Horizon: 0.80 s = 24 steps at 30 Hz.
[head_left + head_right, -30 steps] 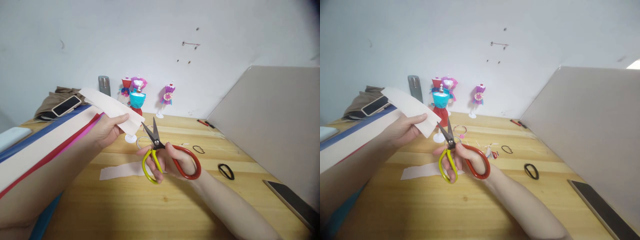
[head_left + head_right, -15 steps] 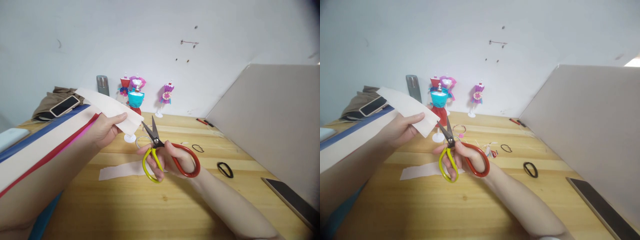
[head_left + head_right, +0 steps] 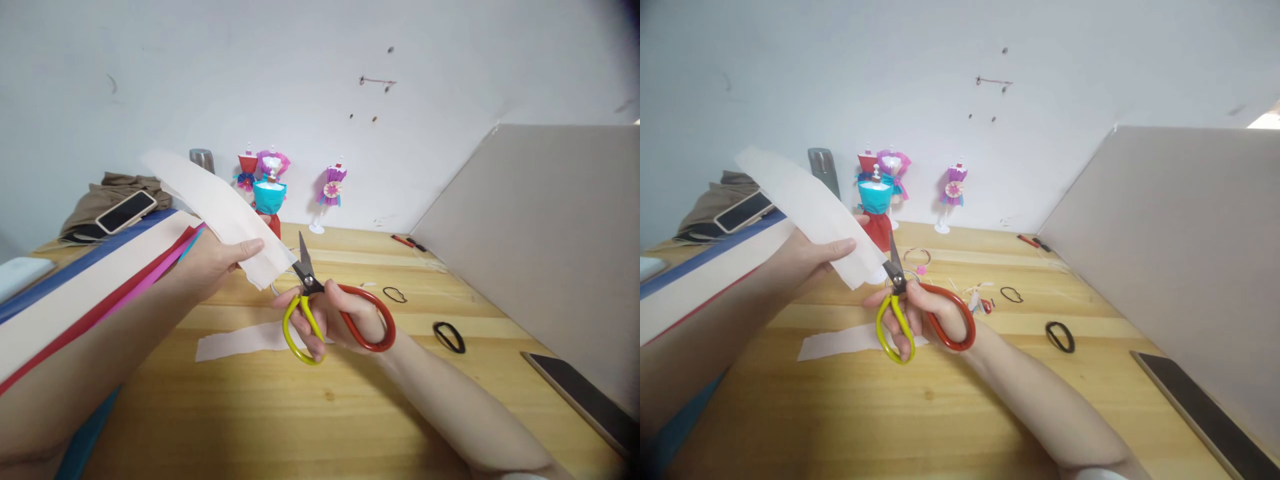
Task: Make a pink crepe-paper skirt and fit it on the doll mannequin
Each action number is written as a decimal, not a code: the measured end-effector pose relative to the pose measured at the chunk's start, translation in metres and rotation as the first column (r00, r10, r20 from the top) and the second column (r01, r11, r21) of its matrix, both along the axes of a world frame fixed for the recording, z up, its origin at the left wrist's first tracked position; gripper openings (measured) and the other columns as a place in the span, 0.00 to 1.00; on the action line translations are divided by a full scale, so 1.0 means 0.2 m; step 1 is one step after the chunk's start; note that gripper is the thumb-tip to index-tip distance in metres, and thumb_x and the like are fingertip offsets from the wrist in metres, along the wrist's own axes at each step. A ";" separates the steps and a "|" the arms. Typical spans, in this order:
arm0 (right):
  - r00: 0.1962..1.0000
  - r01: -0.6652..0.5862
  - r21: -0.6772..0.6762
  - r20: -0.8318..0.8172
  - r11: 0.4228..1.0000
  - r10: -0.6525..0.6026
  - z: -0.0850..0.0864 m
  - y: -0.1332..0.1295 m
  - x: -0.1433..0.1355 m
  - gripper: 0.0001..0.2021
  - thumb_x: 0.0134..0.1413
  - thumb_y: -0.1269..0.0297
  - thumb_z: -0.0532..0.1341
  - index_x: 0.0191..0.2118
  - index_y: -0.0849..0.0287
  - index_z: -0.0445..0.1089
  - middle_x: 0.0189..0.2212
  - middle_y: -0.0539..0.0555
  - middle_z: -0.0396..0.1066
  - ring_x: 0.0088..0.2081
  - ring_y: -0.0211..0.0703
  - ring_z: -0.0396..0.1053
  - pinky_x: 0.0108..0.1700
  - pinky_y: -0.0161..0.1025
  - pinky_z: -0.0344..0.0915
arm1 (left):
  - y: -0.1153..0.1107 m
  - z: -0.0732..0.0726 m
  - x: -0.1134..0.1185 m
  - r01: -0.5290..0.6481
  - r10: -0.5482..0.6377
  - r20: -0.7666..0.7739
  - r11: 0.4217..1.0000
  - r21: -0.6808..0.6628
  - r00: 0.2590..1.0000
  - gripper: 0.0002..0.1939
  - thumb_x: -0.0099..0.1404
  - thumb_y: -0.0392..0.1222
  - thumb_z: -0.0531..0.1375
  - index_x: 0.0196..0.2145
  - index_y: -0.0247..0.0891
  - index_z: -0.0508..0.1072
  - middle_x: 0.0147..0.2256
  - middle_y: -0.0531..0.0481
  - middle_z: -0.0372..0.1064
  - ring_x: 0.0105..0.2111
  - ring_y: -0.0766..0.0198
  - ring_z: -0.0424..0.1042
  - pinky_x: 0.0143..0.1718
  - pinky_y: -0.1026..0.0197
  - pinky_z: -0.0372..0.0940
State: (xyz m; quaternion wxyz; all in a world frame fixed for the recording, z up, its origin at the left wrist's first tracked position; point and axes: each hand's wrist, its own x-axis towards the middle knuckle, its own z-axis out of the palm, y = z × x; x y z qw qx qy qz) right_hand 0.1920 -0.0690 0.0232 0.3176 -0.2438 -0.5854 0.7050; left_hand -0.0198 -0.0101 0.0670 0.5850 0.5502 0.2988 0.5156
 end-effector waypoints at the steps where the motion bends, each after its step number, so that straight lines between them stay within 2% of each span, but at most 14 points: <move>1: 1.000 -0.007 -0.006 -0.017 1.000 0.006 0.00 0.00 0.00 0.33 0.55 0.33 0.52 0.37 0.63 0.72 0.25 0.51 0.64 0.19 0.37 0.63 0.26 0.38 0.60 | 0.00 0.00 0.00 -0.019 0.019 -0.008 1.000 0.005 1.000 0.28 0.47 0.39 0.74 0.47 0.33 0.76 0.47 0.39 0.76 0.51 0.42 0.72 0.48 0.49 0.70; 6: 0.997 -0.024 -0.010 -0.075 1.000 0.023 -0.01 0.00 0.00 0.31 0.58 0.36 0.53 0.43 0.64 0.72 0.28 0.51 0.65 0.21 0.35 0.63 0.27 0.38 0.60 | -0.03 0.03 0.01 -0.095 0.096 -0.027 0.995 0.016 0.995 0.21 0.48 0.32 0.71 0.42 0.34 0.78 0.46 0.41 0.77 0.52 0.42 0.72 0.54 0.50 0.68; 11: 0.992 -0.045 0.002 -0.119 0.999 0.045 -0.01 0.00 -0.01 0.29 0.59 0.38 0.53 0.40 0.65 0.72 0.24 0.50 0.61 0.21 0.36 0.60 0.26 0.37 0.58 | -0.04 0.06 0.01 -0.103 0.102 -0.059 0.995 -0.013 0.993 0.18 0.49 0.31 0.70 0.41 0.35 0.79 0.45 0.41 0.77 0.51 0.42 0.73 0.52 0.49 0.68; 17: 0.978 -0.064 -0.070 -0.203 0.995 0.049 -0.03 -0.01 -0.02 0.27 0.60 0.40 0.54 0.37 0.65 0.70 0.21 0.46 0.57 0.17 0.31 0.54 0.20 0.33 0.55 | -0.04 0.06 0.01 -0.096 0.097 -0.065 0.995 0.024 0.993 0.18 0.49 0.30 0.69 0.40 0.36 0.79 0.46 0.42 0.78 0.52 0.41 0.71 0.52 0.48 0.68; 21: 0.971 -0.075 -0.117 -0.237 0.990 0.045 -0.04 -0.01 -0.04 0.24 0.59 0.42 0.58 0.35 0.65 0.70 0.19 0.43 0.56 0.13 0.27 0.49 0.14 0.29 0.50 | -0.04 0.06 0.00 -0.085 0.090 -0.109 0.995 0.042 0.990 0.22 0.49 0.34 0.70 0.44 0.35 0.78 0.46 0.41 0.78 0.51 0.41 0.72 0.51 0.47 0.69; 24: 0.974 -0.078 -0.139 -0.221 0.987 0.046 -0.04 -0.01 -0.04 0.24 0.59 0.43 0.59 0.34 0.64 0.70 0.17 0.41 0.54 0.11 0.25 0.47 0.12 0.28 0.48 | -0.03 0.06 -0.02 -0.055 0.073 -0.166 0.992 0.111 0.983 0.24 0.50 0.40 0.71 0.46 0.35 0.77 0.50 0.41 0.76 0.54 0.42 0.70 0.55 0.46 0.67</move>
